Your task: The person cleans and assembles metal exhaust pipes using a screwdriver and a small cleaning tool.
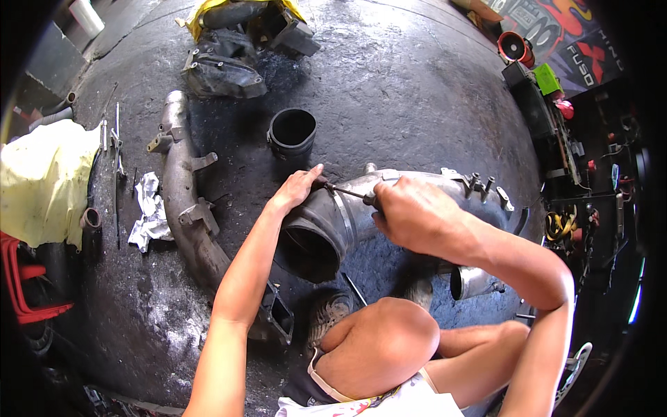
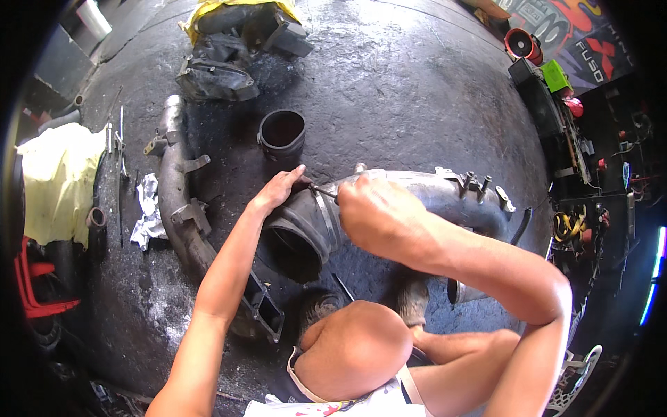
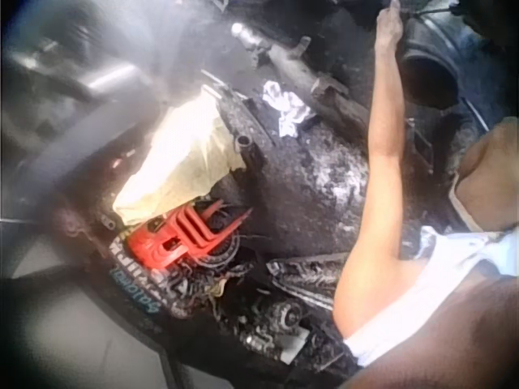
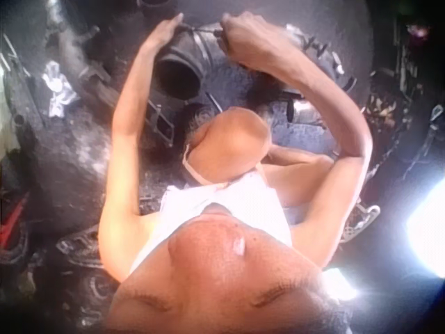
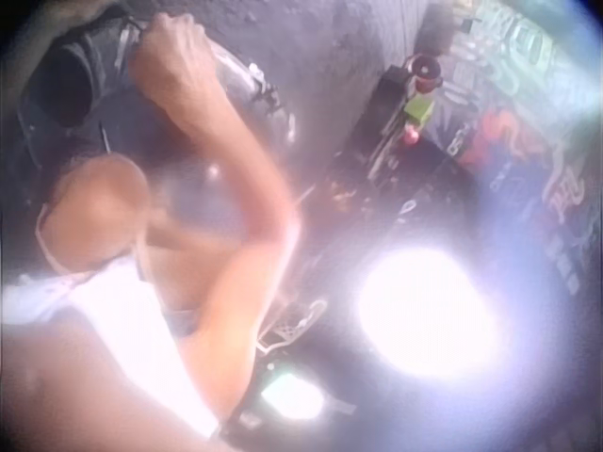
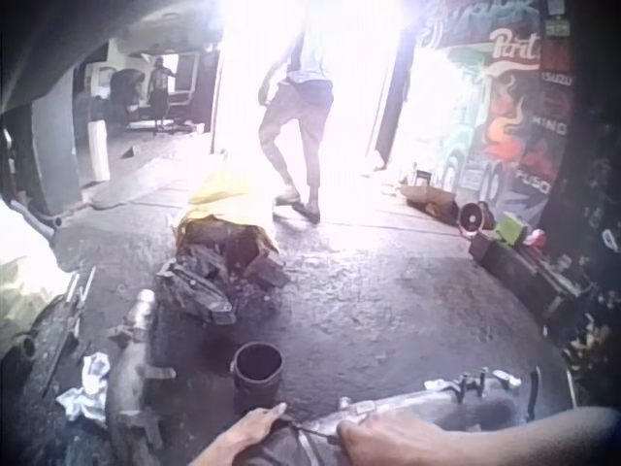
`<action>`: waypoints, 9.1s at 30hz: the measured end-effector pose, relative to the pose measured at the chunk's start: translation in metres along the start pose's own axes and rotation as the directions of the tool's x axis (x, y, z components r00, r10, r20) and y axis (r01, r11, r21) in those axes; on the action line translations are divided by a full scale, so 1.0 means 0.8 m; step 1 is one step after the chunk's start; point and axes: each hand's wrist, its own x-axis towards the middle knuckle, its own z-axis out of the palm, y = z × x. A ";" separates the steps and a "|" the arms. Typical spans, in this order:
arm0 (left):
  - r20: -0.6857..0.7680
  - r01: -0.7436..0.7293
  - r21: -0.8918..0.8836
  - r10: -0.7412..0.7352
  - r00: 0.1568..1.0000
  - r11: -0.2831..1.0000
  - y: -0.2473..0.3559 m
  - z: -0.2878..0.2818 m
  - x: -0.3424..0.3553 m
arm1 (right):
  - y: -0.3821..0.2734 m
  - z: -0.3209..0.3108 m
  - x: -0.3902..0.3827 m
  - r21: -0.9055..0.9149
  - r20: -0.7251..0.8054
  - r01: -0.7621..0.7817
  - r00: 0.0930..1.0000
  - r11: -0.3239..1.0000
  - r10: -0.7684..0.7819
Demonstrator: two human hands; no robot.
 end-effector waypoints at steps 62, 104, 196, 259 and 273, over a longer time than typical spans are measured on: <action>-0.138 -0.426 -0.267 0.403 0.905 0.864 -0.009 0.017 -0.042 | 0.008 0.107 0.048 0.280 -0.955 0.807 0.289 0.521 0.065; -0.045 -0.004 0.123 0.009 0.999 0.992 0.063 0.027 -0.045 | 0.025 0.086 0.031 0.600 -0.729 0.756 0.651 0.262 -0.210; -0.265 -0.291 0.673 0.589 0.764 0.680 0.078 0.082 -0.090 | 0.009 -0.034 -0.009 -0.144 0.225 -0.019 0.973 0.989 0.052; -0.202 -0.326 0.708 0.622 0.756 0.626 0.074 0.082 -0.089 | -0.001 -0.028 -0.031 -0.278 0.146 0.171 0.980 0.945 -0.135; -0.184 -0.405 0.671 0.669 0.720 0.621 0.074 0.085 -0.086 | 0.022 -0.014 -0.042 -0.243 0.079 0.232 0.973 0.942 -0.219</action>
